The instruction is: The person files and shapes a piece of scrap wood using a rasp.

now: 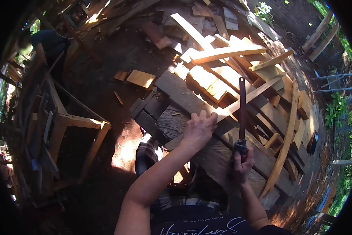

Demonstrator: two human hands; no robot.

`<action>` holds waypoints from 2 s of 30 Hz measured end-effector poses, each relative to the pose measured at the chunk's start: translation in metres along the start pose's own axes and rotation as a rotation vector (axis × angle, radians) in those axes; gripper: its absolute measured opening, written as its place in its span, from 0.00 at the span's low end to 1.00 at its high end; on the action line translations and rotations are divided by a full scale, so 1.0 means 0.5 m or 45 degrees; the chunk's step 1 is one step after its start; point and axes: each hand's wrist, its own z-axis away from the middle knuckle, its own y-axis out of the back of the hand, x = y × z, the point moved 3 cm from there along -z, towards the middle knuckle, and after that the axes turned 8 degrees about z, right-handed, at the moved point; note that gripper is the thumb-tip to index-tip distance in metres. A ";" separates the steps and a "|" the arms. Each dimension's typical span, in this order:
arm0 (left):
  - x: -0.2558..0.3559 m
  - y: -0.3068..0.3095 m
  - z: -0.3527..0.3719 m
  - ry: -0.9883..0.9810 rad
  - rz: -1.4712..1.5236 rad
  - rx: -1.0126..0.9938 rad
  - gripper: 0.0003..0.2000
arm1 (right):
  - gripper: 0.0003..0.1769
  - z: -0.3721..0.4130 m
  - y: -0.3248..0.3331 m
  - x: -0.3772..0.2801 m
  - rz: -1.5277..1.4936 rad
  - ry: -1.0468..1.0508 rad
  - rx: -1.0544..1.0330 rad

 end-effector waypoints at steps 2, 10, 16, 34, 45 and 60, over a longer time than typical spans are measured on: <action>-0.002 -0.003 -0.002 -0.015 0.004 -0.024 0.11 | 0.08 -0.006 -0.002 -0.007 0.036 0.036 0.018; 0.002 0.001 0.002 -0.040 -0.017 0.042 0.16 | 0.10 0.001 0.005 0.006 0.164 0.114 0.009; 0.014 0.004 0.031 0.036 -0.227 0.028 0.15 | 0.15 -0.002 -0.002 -0.012 0.504 0.281 -0.097; 0.028 0.001 -0.022 0.123 -0.486 -0.036 0.08 | 0.14 0.008 -0.011 -0.038 0.827 0.511 -0.162; 0.031 0.001 -0.022 0.146 -0.500 -0.047 0.09 | 0.16 0.023 -0.019 -0.062 1.025 0.435 -0.189; 0.021 -0.017 -0.032 0.186 -0.554 -0.084 0.09 | 0.13 0.019 0.000 -0.087 1.013 0.475 -0.219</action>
